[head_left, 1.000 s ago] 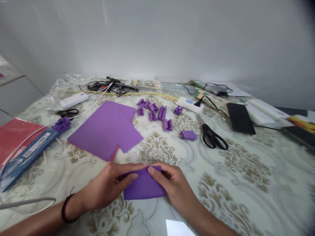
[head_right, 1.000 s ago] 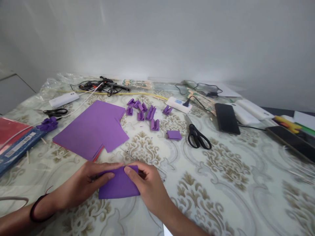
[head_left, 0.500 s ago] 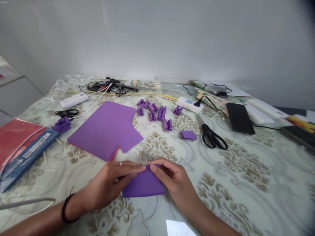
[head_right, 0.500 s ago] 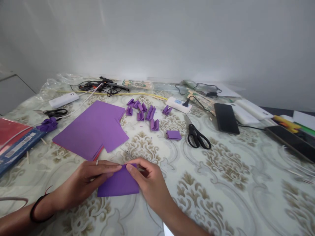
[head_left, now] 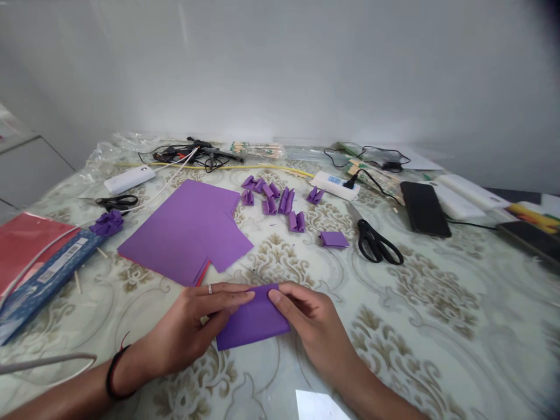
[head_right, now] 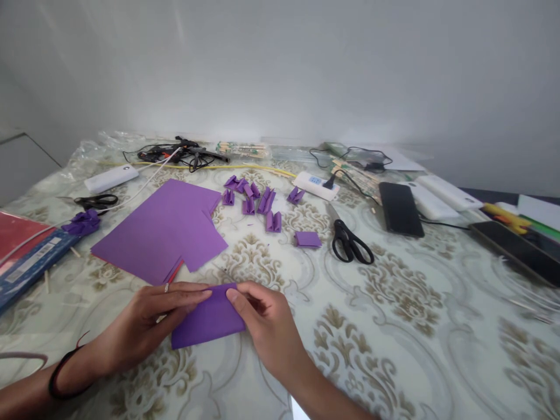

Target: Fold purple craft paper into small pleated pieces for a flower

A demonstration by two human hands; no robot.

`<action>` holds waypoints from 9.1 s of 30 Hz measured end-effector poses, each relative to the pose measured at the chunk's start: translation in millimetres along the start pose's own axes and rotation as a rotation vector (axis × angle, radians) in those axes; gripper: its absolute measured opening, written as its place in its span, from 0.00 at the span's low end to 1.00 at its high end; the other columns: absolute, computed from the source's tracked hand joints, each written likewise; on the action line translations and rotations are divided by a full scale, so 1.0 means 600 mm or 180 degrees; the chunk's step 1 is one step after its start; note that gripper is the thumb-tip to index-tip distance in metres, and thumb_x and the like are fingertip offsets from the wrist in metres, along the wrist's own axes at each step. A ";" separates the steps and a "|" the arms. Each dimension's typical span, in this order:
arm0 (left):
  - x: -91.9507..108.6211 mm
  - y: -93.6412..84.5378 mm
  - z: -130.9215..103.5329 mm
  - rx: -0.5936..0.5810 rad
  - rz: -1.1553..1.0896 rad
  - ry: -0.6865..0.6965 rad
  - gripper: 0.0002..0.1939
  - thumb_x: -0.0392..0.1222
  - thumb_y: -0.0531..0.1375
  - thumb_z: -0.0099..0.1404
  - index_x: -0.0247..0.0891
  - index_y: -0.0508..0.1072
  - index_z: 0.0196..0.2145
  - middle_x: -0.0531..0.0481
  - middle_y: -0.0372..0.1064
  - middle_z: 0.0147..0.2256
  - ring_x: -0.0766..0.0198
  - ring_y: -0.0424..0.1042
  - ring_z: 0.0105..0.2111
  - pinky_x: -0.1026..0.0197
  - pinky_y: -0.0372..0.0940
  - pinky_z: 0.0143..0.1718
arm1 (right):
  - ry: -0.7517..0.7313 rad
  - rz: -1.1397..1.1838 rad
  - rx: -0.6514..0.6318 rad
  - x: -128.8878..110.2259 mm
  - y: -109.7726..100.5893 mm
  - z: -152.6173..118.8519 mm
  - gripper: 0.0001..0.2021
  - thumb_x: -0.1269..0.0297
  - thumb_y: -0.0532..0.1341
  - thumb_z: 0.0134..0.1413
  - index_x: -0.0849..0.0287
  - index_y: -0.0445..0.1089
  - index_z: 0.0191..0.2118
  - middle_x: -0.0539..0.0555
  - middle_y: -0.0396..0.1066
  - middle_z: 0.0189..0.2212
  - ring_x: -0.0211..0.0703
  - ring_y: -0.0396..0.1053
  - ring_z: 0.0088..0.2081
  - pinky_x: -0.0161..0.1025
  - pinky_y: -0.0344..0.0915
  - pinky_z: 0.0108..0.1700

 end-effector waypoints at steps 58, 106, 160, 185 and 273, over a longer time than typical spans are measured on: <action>-0.018 -0.011 0.003 0.0248 -0.0265 -0.1108 0.15 0.47 0.61 0.76 0.44 0.85 0.53 0.50 0.87 0.40 0.56 0.85 0.38 0.58 0.79 0.46 | 0.0249 0.0044 -0.0250 0.005 0.011 0.000 0.24 0.43 0.66 0.62 0.55 0.60 0.28 0.45 0.53 0.25 0.39 0.52 0.29 0.37 0.51 0.31; -0.024 -0.006 0.004 0.0304 -0.0411 -0.1180 0.13 0.44 0.63 0.74 0.44 0.86 0.51 0.48 0.87 0.44 0.55 0.87 0.42 0.59 0.81 0.45 | 0.0232 -0.0054 -0.0322 0.007 0.013 -0.002 0.21 0.43 0.67 0.61 0.57 0.69 0.31 0.48 0.64 0.27 0.41 0.59 0.30 0.37 0.56 0.32; -0.009 -0.030 -0.004 0.1148 0.0229 -0.0208 0.16 0.35 0.64 0.73 0.52 0.85 0.53 0.53 0.84 0.50 0.55 0.86 0.49 0.56 0.78 0.57 | 0.0194 0.0663 -0.0446 0.018 0.019 0.009 0.26 0.39 0.68 0.62 0.61 0.82 0.30 0.55 0.77 0.23 0.40 0.72 0.25 0.36 0.69 0.29; -0.009 -0.022 -0.007 0.1055 0.0201 -0.0096 0.15 0.36 0.64 0.75 0.48 0.84 0.55 0.51 0.84 0.52 0.55 0.84 0.51 0.54 0.76 0.59 | 0.0411 0.0437 -0.0625 0.021 0.035 -0.003 0.32 0.32 0.67 0.58 0.63 0.82 0.26 0.56 0.77 0.22 0.38 0.72 0.23 0.35 0.69 0.29; -0.047 -0.024 0.006 -0.0093 -0.0898 -0.1596 0.23 0.55 0.61 0.74 0.34 0.79 0.29 0.53 0.67 0.24 0.67 0.59 0.25 0.65 0.55 0.25 | -0.0405 -0.0425 -0.0339 -0.029 -0.028 0.029 0.19 0.47 0.60 0.70 0.56 0.70 0.33 0.50 0.68 0.29 0.43 0.67 0.32 0.39 0.63 0.37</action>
Point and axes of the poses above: each hand's wrist, its own z-axis towards the middle knuckle, its own y-axis out of the palm, x = y × z, the point moved 6 cm from there along z, towards the middle knuckle
